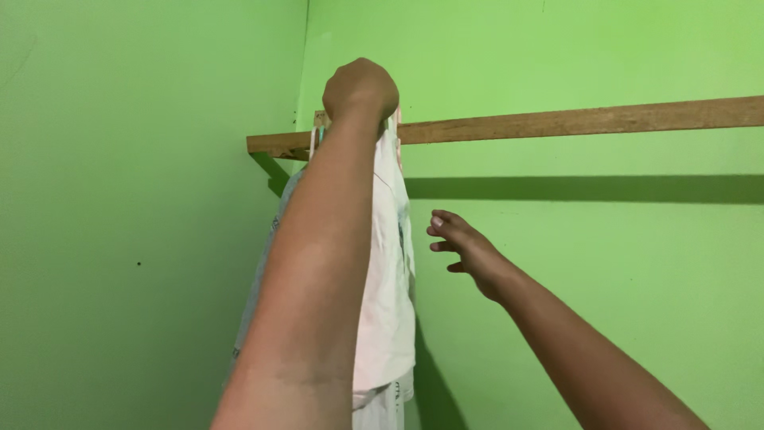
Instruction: The person picks up clothes from a bed, places them on hangers, and hangs them on a wooden rack mounted on the wall. The person handles a black t-shirt, a white t-shirt, a patterned shirt, a black long-sleeved shirt, and a denim jacket.
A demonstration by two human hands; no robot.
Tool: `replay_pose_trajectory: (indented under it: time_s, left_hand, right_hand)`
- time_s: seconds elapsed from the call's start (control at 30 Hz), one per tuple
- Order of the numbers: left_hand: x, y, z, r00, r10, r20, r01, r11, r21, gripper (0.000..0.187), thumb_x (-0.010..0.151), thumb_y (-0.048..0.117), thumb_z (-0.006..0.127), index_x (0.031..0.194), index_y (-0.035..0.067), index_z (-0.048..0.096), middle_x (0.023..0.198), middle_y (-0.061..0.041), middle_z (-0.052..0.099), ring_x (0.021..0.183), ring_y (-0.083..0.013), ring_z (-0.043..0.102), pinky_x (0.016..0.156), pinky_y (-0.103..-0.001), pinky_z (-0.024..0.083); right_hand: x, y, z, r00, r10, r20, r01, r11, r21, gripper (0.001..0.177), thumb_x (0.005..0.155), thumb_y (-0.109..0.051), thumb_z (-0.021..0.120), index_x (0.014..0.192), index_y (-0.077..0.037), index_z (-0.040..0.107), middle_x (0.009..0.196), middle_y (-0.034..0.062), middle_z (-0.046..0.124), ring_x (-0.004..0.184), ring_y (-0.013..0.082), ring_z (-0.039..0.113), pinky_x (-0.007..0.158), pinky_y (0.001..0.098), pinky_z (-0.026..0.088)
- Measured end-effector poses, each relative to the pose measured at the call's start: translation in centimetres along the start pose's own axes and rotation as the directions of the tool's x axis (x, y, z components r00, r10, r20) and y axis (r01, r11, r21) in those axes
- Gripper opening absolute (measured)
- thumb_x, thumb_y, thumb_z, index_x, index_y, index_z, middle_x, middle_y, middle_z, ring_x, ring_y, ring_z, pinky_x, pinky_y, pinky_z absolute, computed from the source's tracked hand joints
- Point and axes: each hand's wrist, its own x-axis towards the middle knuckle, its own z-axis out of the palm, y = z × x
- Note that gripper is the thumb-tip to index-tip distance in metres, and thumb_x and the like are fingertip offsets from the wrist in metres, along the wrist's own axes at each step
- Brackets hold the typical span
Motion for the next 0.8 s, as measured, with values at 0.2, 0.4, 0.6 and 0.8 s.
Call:
replay_pose_trajectory:
  time_s: [0.2, 0.4, 0.6, 0.8]
  left_hand:
    - [2.3, 1.3, 0.3, 0.999, 0.000, 0.033, -0.004, 0.994, 0.110, 0.025, 0.101, 0.025, 0.056, 0.098, 0.006, 0.073, 0.091, -0.012, 0.073, 0.068, -0.0165, 0.066, 0.059, -0.032, 0.054]
    - [3.9, 0.1, -0.3, 0.981, -0.012, 0.196, -0.030, 0.977, 0.209, 0.021, 0.101, 0.021, 0.058, 0.100, 0.004, 0.070, 0.085, -0.009, 0.067, 0.055, -0.0138, 0.055, 0.053, -0.028, 0.048]
    - [1.3, -1.5, 0.9, 0.992, 0.084, 0.092, -0.103, 0.970, 0.221, 0.016, 0.086, 0.015, 0.067, 0.096, 0.006, 0.075, 0.099, -0.018, 0.073, 0.083, -0.0302, 0.072, 0.071, -0.043, 0.058]
    - [-2.7, -4.5, 2.7, 0.993, 0.095, 0.068, -0.103, 0.986, 0.128, 0.026, 0.091, 0.028, 0.064, 0.100, 0.007, 0.076, 0.103, -0.019, 0.074, 0.094, -0.0341, 0.074, 0.080, -0.045, 0.058]
  right_hand:
    - [-1.2, -0.5, -2.0, 1.000, -0.001, -0.023, 0.000, 0.999, -0.039, 0.085, 0.086, -0.062, 0.047, 0.158, -0.020, 0.031, 0.153, 0.0043, 0.052, 0.135, 0.0236, 0.053, 0.108, 0.0504, 0.042]
    - [-2.8, -1.0, -3.8, 0.998, 0.012, -0.067, -0.019, 0.995, -0.103, 0.087, 0.085, -0.063, 0.048, 0.159, -0.021, 0.030, 0.155, 0.0050, 0.047, 0.137, 0.0231, 0.052, 0.109, 0.0507, 0.043]
    - [-2.9, -0.3, -3.7, 0.998, 0.027, -0.065, -0.034, 0.992, -0.118, 0.085, 0.087, -0.063, 0.046, 0.159, -0.020, 0.029, 0.155, 0.0043, 0.047, 0.135, 0.0230, 0.052, 0.108, 0.0508, 0.043]
    - [-1.6, -1.2, -0.7, 1.000, -0.007, -0.013, 0.007, 0.998, -0.058, 0.083, 0.087, -0.062, 0.046, 0.156, -0.018, 0.033, 0.151, 0.0036, 0.051, 0.131, 0.0233, 0.054, 0.104, 0.0510, 0.044]
